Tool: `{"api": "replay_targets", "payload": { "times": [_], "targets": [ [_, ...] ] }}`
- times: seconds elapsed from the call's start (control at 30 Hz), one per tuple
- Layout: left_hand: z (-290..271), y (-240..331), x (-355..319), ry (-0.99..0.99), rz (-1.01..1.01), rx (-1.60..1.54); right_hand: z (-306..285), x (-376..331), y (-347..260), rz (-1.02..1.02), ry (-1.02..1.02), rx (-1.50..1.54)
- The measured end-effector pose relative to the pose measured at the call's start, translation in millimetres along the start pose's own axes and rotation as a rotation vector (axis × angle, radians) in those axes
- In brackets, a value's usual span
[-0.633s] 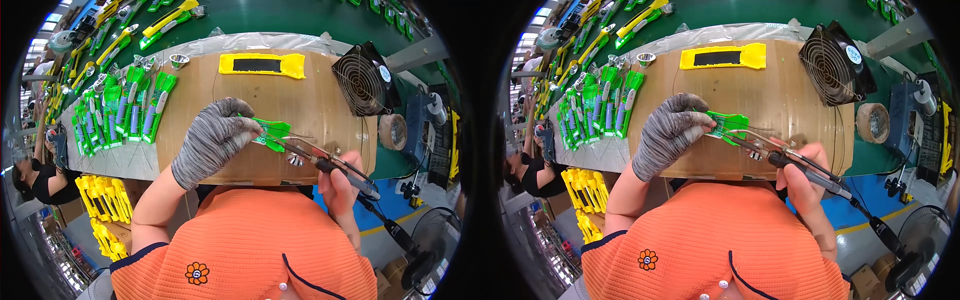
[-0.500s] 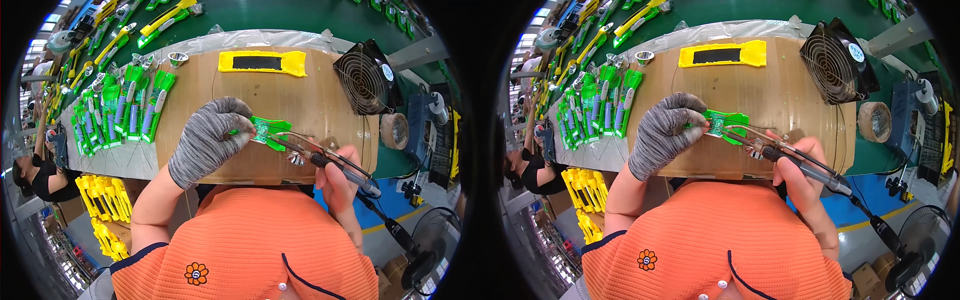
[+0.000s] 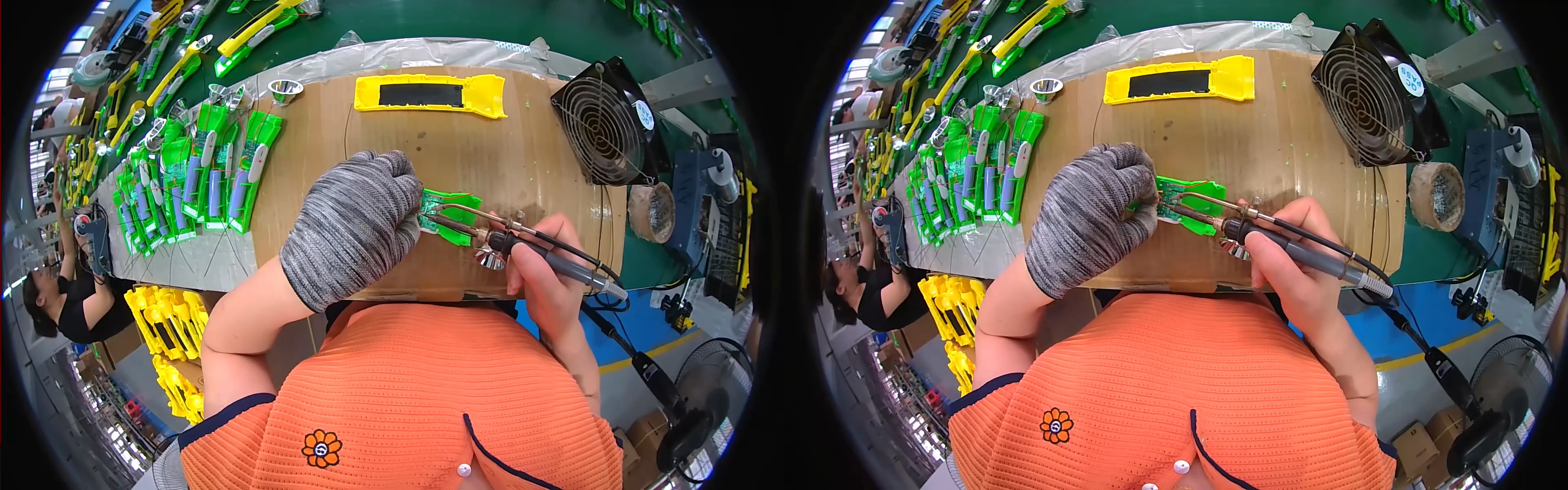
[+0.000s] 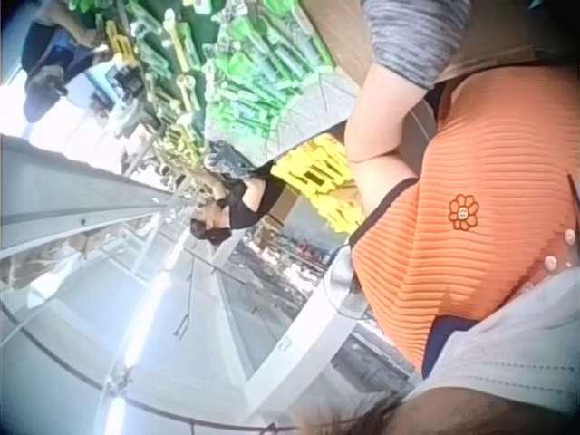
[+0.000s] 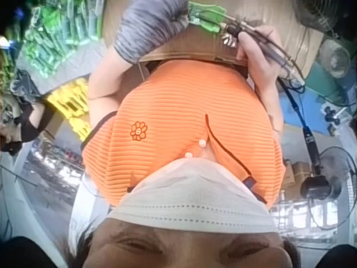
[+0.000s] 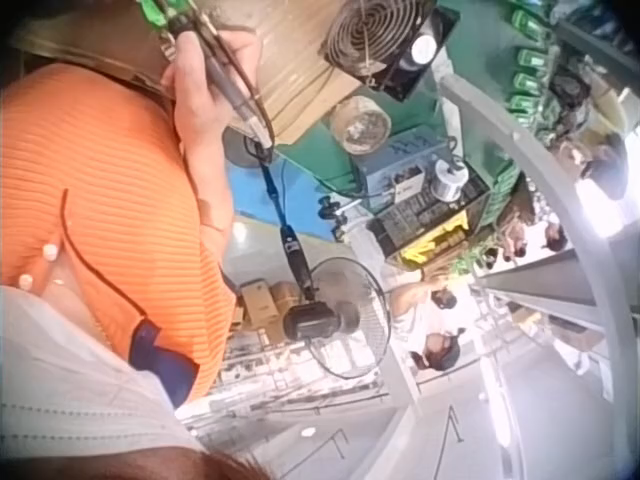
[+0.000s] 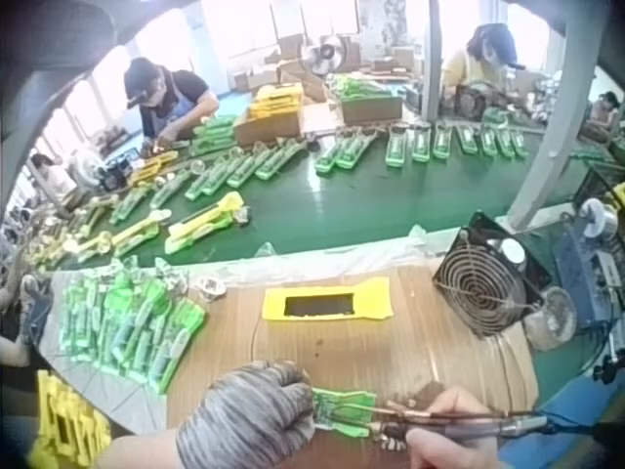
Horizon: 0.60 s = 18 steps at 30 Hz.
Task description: Soldering wires to circuit boards and assembling them into plastic housings on a production line.
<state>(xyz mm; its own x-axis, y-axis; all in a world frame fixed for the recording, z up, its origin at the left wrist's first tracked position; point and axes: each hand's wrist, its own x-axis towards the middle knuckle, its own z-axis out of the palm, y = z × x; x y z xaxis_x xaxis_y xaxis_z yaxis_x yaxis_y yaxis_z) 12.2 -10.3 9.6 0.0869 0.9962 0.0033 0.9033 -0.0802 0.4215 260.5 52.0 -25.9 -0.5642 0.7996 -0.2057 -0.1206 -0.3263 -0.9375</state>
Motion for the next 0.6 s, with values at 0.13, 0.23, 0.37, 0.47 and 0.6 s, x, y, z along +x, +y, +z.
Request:
{"api": "replay_targets", "payload": {
  "times": [0.13,0.23,0.37,0.47,0.6],
  "targets": [
    [-1.7,0.8,0.0,-0.016,-0.006,-0.01,2.7,0.7,-2.4,0.023,0.009,-0.007],
    [-2.7,2.3,-0.1,-0.034,-0.015,0.001,2.7,0.9,-3.1,0.027,0.009,-0.001],
    [-4.8,2.7,1.9,-0.068,0.005,0.044,3.2,1.7,-4.6,0.047,0.026,-0.003],
    [-6.9,3.7,1.6,-0.092,0.003,0.058,2.9,2.7,-5.1,0.036,0.005,-0.025],
    [-8.2,4.3,3.7,-0.122,0.005,0.08,0.1,2.2,-3.8,0.021,0.007,0.006]
  ]
}}
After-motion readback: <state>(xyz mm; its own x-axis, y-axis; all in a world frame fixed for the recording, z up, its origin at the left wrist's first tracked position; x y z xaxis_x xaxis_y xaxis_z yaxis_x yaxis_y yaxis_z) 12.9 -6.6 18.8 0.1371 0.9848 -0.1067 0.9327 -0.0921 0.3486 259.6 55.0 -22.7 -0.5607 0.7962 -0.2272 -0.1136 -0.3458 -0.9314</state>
